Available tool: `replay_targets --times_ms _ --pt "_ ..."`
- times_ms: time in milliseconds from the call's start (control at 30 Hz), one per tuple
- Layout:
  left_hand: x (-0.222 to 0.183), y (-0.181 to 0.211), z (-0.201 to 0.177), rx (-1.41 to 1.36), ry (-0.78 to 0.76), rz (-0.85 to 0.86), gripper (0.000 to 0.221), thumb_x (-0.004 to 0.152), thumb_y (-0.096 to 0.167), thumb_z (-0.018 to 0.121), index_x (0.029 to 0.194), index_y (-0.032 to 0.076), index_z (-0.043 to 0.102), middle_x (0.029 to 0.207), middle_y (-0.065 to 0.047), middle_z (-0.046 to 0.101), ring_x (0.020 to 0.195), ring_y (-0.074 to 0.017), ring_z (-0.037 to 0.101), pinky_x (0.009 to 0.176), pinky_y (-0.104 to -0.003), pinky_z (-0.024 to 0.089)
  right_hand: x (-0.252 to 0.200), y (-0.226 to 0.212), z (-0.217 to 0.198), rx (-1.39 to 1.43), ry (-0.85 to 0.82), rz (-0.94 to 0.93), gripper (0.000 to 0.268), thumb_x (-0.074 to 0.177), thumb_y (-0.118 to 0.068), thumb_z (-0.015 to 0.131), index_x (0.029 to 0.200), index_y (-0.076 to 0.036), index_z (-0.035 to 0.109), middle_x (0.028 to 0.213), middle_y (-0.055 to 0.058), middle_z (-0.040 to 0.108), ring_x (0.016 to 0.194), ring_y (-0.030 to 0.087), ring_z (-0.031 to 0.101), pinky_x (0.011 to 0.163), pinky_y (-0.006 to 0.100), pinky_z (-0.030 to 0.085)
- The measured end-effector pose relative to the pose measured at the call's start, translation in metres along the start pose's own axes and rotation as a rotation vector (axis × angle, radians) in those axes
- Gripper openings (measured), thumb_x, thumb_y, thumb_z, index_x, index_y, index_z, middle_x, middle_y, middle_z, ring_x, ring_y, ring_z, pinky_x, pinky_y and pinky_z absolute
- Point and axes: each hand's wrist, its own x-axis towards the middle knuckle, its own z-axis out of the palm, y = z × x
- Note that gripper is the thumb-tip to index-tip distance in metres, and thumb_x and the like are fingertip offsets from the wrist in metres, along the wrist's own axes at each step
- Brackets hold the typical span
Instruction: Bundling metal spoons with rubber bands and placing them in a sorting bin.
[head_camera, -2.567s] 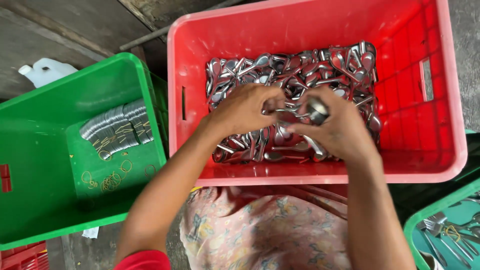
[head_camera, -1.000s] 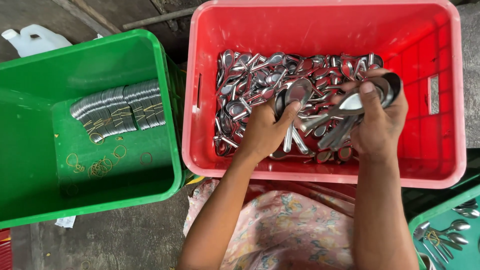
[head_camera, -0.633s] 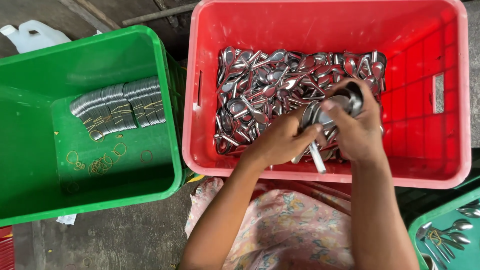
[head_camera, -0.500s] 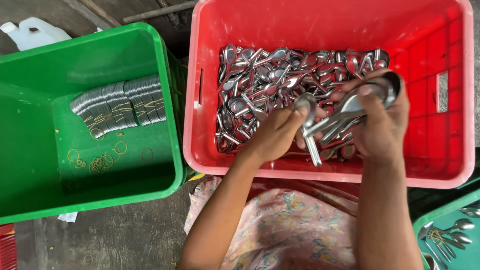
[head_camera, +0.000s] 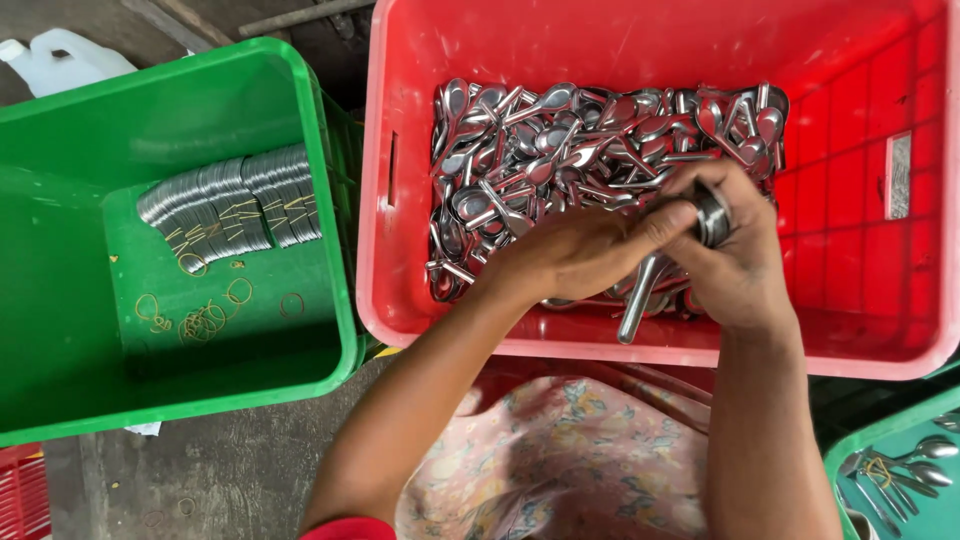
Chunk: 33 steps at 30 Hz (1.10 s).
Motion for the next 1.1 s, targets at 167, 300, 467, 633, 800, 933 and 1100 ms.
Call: replay_targets --times_ms 167,300,467,633,800,933,1100 --pt "0.071 -0.093 -0.004 -0.527 -0.140 0.086 0.110 0.070 0.082 0.008 0.120 0.003 0.065 0.077 -0.008 0.056 0.072 -0.0170 0.059 0.066 -0.035 0.047 0.005 -0.005 -0.013 0.356 0.100 -0.080 0.033 0.091 0.003 0.053 0.121 -0.010 0.049 0.102 0.009 0.062 0.091 0.024 0.067 0.080 0.038 0.065" --pt "0.129 -0.232 0.018 0.700 0.529 0.172 0.022 0.090 0.023 0.059 0.106 0.010 0.064 0.110 -0.012 0.064 0.098 -0.0339 0.062 0.079 -0.050 0.051 0.005 -0.014 -0.023 0.439 0.264 -0.056 0.032 0.093 -0.004 0.050 0.125 -0.008 0.050 0.101 0.013 0.065 0.065 0.018 0.062 0.055 0.027 0.056" --pt "0.143 -0.280 0.029 1.087 0.167 -0.036 0.054 0.082 0.024 0.077 0.132 0.012 0.061 0.138 -0.012 0.051 0.121 -0.0319 0.051 0.098 -0.050 0.045 0.004 -0.020 -0.019 0.287 0.367 -0.033 0.025 0.098 0.004 0.055 0.120 -0.009 0.052 0.093 0.006 0.060 0.065 0.011 0.053 0.056 0.023 0.050" --pt "0.151 -0.319 0.037 1.119 0.379 0.050 0.015 0.080 0.017 0.072 0.093 0.012 0.079 0.130 -0.009 0.052 0.113 -0.0271 0.047 0.087 -0.041 0.045 0.008 -0.020 -0.017 0.210 0.336 -0.020 0.026 0.100 0.002 0.059 0.123 -0.006 0.051 0.097 0.007 0.057 0.071 0.012 0.055 0.061 0.024 0.051" --pt "0.088 -0.193 -0.013 0.220 0.395 0.022 0.022 0.091 0.030 0.074 0.083 0.010 0.070 0.073 -0.002 0.066 0.064 -0.0184 0.058 0.062 -0.037 0.046 0.008 -0.009 -0.021 0.198 0.274 -0.051 0.038 0.098 -0.003 0.075 0.126 -0.007 0.049 0.102 0.005 0.061 0.082 0.015 0.064 0.072 0.025 0.057" --pt "0.053 -0.069 -0.010 -0.033 0.402 0.417 0.017 0.089 0.026 0.075 0.083 0.011 0.072 0.063 0.001 0.070 0.047 -0.0111 0.053 0.049 -0.029 0.037 0.012 -0.008 -0.009 0.197 0.249 -0.036 0.049 0.087 -0.009 0.086 0.120 -0.010 0.049 0.103 0.002 0.062 0.080 0.009 0.060 0.075 0.020 0.054" --pt "0.051 -0.023 -0.016 0.044 0.349 0.600 0.021 0.093 0.023 0.060 0.085 0.009 0.074 0.069 -0.002 0.074 0.052 -0.0152 0.063 0.051 -0.034 0.048 0.016 -0.001 -0.021 0.255 0.301 0.035 0.036 0.098 0.005 0.069 0.124 -0.013 0.051 0.105 0.004 0.064 0.093 0.016 0.066 0.079 0.026 0.057"
